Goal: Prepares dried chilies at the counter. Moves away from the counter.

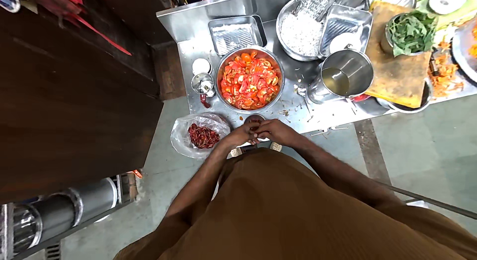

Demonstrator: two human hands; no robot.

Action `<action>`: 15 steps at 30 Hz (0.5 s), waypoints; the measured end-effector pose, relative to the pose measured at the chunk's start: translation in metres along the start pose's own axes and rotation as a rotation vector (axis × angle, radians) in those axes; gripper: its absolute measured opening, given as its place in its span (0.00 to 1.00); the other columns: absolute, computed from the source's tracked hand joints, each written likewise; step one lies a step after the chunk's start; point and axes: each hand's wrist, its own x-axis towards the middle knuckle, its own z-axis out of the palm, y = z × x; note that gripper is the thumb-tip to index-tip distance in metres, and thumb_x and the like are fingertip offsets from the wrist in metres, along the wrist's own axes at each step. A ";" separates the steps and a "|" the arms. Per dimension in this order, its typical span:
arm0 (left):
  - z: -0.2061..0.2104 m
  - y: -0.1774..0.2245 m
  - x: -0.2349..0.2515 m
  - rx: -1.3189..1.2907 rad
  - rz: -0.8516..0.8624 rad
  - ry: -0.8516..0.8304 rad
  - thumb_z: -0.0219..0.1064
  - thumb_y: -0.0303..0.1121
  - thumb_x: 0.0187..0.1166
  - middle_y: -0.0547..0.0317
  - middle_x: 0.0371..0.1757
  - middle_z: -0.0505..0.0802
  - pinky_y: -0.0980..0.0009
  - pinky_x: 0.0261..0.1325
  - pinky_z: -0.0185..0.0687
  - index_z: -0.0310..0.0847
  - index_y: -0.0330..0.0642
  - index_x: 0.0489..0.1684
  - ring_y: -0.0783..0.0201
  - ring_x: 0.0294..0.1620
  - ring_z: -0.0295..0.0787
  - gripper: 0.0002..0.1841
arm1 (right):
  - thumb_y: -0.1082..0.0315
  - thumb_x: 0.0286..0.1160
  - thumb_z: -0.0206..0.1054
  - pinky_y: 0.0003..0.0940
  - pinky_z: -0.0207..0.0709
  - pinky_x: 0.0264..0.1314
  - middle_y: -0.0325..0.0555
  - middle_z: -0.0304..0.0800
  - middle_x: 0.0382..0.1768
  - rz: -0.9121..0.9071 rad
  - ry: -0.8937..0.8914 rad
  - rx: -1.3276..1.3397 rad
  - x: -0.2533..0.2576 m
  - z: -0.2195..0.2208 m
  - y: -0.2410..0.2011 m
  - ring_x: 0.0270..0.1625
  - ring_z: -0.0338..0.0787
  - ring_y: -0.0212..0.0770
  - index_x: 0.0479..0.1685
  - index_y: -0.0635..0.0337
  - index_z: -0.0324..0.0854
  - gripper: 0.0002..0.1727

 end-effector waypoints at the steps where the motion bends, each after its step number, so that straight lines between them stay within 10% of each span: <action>1: 0.000 -0.001 0.000 0.026 0.013 -0.002 0.56 0.20 0.88 0.45 0.63 0.90 0.61 0.53 0.91 0.64 0.41 0.87 0.58 0.48 0.94 0.27 | 0.68 0.80 0.69 0.41 0.85 0.64 0.41 0.94 0.45 0.025 0.017 0.005 0.000 0.000 0.000 0.51 0.92 0.37 0.47 0.54 0.95 0.08; 8: 0.014 -0.001 -0.005 0.660 0.220 0.515 0.73 0.36 0.80 0.58 0.48 0.97 0.53 0.64 0.88 0.94 0.50 0.54 0.62 0.50 0.94 0.10 | 0.71 0.76 0.71 0.45 0.87 0.61 0.42 0.96 0.42 0.179 0.206 0.059 0.005 0.012 0.010 0.47 0.94 0.39 0.43 0.55 0.93 0.06; 15: 0.009 -0.023 -0.005 0.625 0.435 0.691 0.72 0.31 0.80 0.59 0.48 0.97 0.61 0.63 0.90 0.95 0.49 0.55 0.67 0.50 0.94 0.10 | 0.64 0.74 0.77 0.40 0.89 0.58 0.41 0.97 0.43 0.218 0.209 0.116 0.011 0.013 0.010 0.45 0.95 0.34 0.49 0.54 0.93 0.09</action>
